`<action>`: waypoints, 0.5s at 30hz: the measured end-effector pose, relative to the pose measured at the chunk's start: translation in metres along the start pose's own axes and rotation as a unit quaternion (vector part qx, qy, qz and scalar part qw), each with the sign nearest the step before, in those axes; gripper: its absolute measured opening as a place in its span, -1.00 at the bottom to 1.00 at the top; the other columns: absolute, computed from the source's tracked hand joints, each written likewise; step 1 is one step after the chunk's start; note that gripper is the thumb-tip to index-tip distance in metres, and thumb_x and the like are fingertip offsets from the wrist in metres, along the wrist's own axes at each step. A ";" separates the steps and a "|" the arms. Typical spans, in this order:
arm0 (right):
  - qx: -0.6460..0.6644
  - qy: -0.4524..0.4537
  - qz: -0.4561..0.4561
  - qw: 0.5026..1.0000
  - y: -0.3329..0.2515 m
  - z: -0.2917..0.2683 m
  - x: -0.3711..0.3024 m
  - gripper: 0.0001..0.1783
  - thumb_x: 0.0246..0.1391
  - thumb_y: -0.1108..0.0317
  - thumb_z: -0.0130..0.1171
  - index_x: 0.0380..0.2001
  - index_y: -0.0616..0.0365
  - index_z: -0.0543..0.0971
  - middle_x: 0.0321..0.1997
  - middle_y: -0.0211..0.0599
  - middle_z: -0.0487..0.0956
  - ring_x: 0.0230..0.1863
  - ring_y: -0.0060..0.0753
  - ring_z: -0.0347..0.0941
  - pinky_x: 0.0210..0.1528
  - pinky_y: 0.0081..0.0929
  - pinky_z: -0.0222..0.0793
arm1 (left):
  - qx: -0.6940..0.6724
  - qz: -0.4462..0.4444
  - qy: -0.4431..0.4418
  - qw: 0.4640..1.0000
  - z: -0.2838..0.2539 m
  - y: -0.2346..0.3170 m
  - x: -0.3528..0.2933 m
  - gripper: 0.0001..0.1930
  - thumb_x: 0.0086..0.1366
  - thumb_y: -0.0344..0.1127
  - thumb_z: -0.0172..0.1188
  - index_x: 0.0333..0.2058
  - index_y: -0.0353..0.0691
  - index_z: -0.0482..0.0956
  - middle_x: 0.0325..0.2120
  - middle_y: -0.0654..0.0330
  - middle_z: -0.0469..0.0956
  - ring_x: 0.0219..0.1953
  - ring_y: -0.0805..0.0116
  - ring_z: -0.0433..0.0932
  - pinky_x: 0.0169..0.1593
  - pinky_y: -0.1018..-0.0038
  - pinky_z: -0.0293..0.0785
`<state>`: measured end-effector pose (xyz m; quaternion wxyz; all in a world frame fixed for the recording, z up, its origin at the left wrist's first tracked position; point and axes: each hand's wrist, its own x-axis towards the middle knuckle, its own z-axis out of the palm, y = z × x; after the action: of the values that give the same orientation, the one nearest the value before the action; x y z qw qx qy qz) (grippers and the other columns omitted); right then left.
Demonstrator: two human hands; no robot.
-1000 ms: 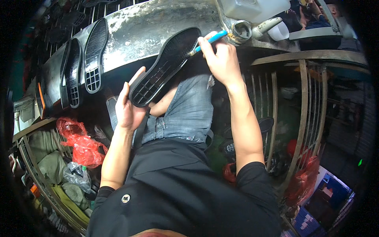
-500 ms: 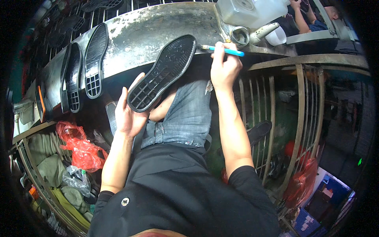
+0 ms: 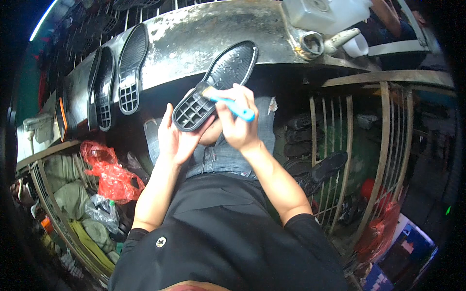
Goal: Applying adhesive or primer to the inner surface of shoe soles using a brush at a workstation.
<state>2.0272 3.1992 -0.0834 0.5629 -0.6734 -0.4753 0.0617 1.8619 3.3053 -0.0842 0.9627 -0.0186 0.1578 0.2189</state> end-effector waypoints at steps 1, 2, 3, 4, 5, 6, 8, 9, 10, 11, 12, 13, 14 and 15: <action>0.000 -0.006 -0.014 1.000 -0.009 0.004 -0.009 -0.80 0.45 0.38 0.23 -0.01 0.28 0.66 -0.12 -0.12 0.72 -0.16 -0.19 0.72 0.34 -0.04 0.49 | -0.026 -0.009 -0.014 1.000 -0.006 0.001 -0.001 -0.27 0.71 0.24 -0.25 0.59 -0.13 0.20 0.51 -0.06 0.34 0.54 -0.06 0.34 0.62 -0.14 0.16; -0.007 -0.011 -0.053 0.999 -0.017 0.009 -0.015 -0.73 0.24 0.31 0.41 -0.06 0.21 0.72 -0.08 -0.14 0.72 0.02 0.13 0.63 0.35 0.13 0.41 | -0.035 -0.011 -0.030 0.999 -0.011 0.002 0.000 -0.27 0.71 0.24 -0.25 0.59 -0.14 0.21 0.50 -0.05 0.36 0.52 -0.05 0.37 0.60 -0.12 0.20; -0.035 -0.033 -0.118 0.992 -0.029 0.013 -0.017 -0.68 0.19 0.30 0.45 -0.03 0.18 0.71 -0.06 -0.13 0.72 0.05 0.12 0.61 0.32 0.12 0.43 | -0.045 -0.015 -0.045 0.998 -0.013 0.002 0.000 -0.27 0.71 0.24 -0.25 0.59 -0.14 0.21 0.49 -0.05 0.38 0.50 -0.04 0.39 0.58 -0.10 0.23; -0.017 -0.052 -0.105 0.993 -0.045 0.016 -0.017 -0.73 0.18 0.35 0.43 -0.08 0.19 0.72 -0.08 -0.14 0.72 0.02 0.11 0.64 0.32 0.10 0.45 | 0.015 0.003 0.010 1.000 -0.007 0.003 -0.003 -0.27 0.71 0.22 -0.25 0.59 -0.16 0.22 0.48 -0.02 0.40 0.47 -0.03 0.42 0.54 -0.05 0.29; 0.001 -0.070 -0.091 0.993 -0.059 0.017 -0.015 -0.79 0.17 0.40 0.42 -0.12 0.19 0.73 -0.10 -0.16 0.72 -0.02 0.10 0.66 0.31 0.07 0.47 | -0.033 -0.016 -0.054 0.998 -0.013 0.006 -0.004 -0.28 0.71 0.21 -0.25 0.58 -0.18 0.22 0.47 -0.02 0.42 0.48 -0.02 0.43 0.55 -0.03 0.29; 0.000 -0.070 -0.090 0.994 -0.064 0.013 -0.010 -0.79 0.17 0.40 0.42 -0.12 0.19 0.73 -0.10 -0.16 0.72 -0.02 0.10 0.66 0.31 0.07 0.47 | 0.011 0.003 -0.006 1.000 -0.007 0.004 -0.003 -0.28 0.71 0.19 -0.25 0.59 -0.18 0.22 0.47 -0.02 0.42 0.47 -0.02 0.43 0.55 -0.03 0.30; 0.046 -0.150 -0.069 0.985 -0.068 -0.001 -0.002 -0.82 0.14 0.41 0.42 -0.17 0.17 0.74 -0.14 -0.18 0.73 -0.06 0.05 0.66 0.27 0.04 0.48 | 0.054 0.021 0.041 0.997 -0.005 0.003 -0.001 -0.29 0.72 0.18 -0.25 0.59 -0.18 0.22 0.47 -0.02 0.42 0.47 -0.02 0.44 0.55 -0.03 0.30; 0.076 -0.174 -0.069 0.979 -0.060 -0.012 0.006 -0.83 0.14 0.42 0.43 -0.19 0.18 0.74 -0.20 -0.19 0.72 -0.13 -0.01 0.66 0.16 -0.07 0.53 | 0.044 0.010 -0.012 0.999 -0.010 0.005 0.001 -0.30 0.72 0.16 -0.25 0.59 -0.20 0.21 0.47 -0.03 0.42 0.48 -0.02 0.44 0.55 -0.02 0.30; 0.072 -0.182 -0.041 0.980 -0.059 -0.022 0.018 -0.87 0.17 0.40 0.42 -0.23 0.16 0.72 -0.29 -0.22 0.70 -0.20 -0.08 0.65 0.08 -0.15 0.53 | 0.034 0.002 -0.065 0.997 -0.010 0.006 0.001 -0.30 0.72 0.14 -0.25 0.59 -0.21 0.20 0.47 -0.03 0.42 0.48 -0.01 0.43 0.56 0.00 0.30; 0.067 -0.191 -0.013 0.979 -0.057 -0.031 0.029 -0.90 0.20 0.38 0.42 -0.28 0.14 0.70 -0.37 -0.24 0.68 -0.27 -0.15 0.64 0.00 -0.24 0.52 | 0.032 0.004 -0.065 0.997 -0.009 0.004 -0.001 -0.30 0.72 0.14 -0.25 0.59 -0.21 0.20 0.47 -0.03 0.42 0.48 -0.01 0.43 0.56 0.00 0.30; 0.067 -0.188 0.049 0.979 -0.048 -0.038 0.037 -0.89 0.25 0.38 0.40 -0.30 0.17 0.68 -0.40 -0.24 0.67 -0.29 -0.24 0.63 -0.06 -0.31 0.51 | 0.093 0.028 -0.023 0.995 0.001 0.000 0.000 -0.31 0.73 0.12 -0.25 0.59 -0.23 0.20 0.47 -0.04 0.42 0.49 0.00 0.43 0.57 0.03 0.29; 0.067 -0.187 0.108 0.974 -0.040 -0.044 0.046 -0.86 0.29 0.39 0.38 -0.32 0.21 0.65 -0.42 -0.24 0.65 -0.32 -0.34 0.62 -0.13 -0.37 0.50 | 0.152 0.054 0.019 0.987 0.006 -0.001 0.000 -0.31 0.73 0.11 -0.26 0.59 -0.25 0.19 0.47 -0.05 0.41 0.49 0.01 0.42 0.57 0.05 0.29; 0.083 -0.174 0.138 0.971 -0.033 -0.048 0.054 -0.82 0.37 0.38 0.33 -0.31 0.27 0.63 -0.43 -0.28 0.63 -0.33 -0.48 0.60 -0.21 -0.42 0.48 | 0.182 0.065 0.020 0.981 0.006 0.000 -0.001 -0.31 0.74 0.10 -0.26 0.58 -0.28 0.18 0.47 -0.08 0.41 0.50 0.04 0.41 0.59 0.09 0.27; 0.039 -0.164 0.114 0.979 -0.020 -0.053 0.061 -0.81 0.39 0.37 0.32 -0.29 0.27 0.63 -0.44 -0.32 0.61 -0.34 -0.54 0.58 -0.22 -0.41 0.49 | 0.180 0.066 0.019 0.981 0.007 0.000 -0.002 -0.31 0.74 0.10 -0.26 0.58 -0.28 0.18 0.47 -0.08 0.41 0.50 0.04 0.41 0.59 0.09 0.27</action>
<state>2.0813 3.2039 -0.0205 0.4923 -0.6817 -0.4783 0.2534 1.8620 3.3055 -0.0773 0.9306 0.1610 0.2135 0.2498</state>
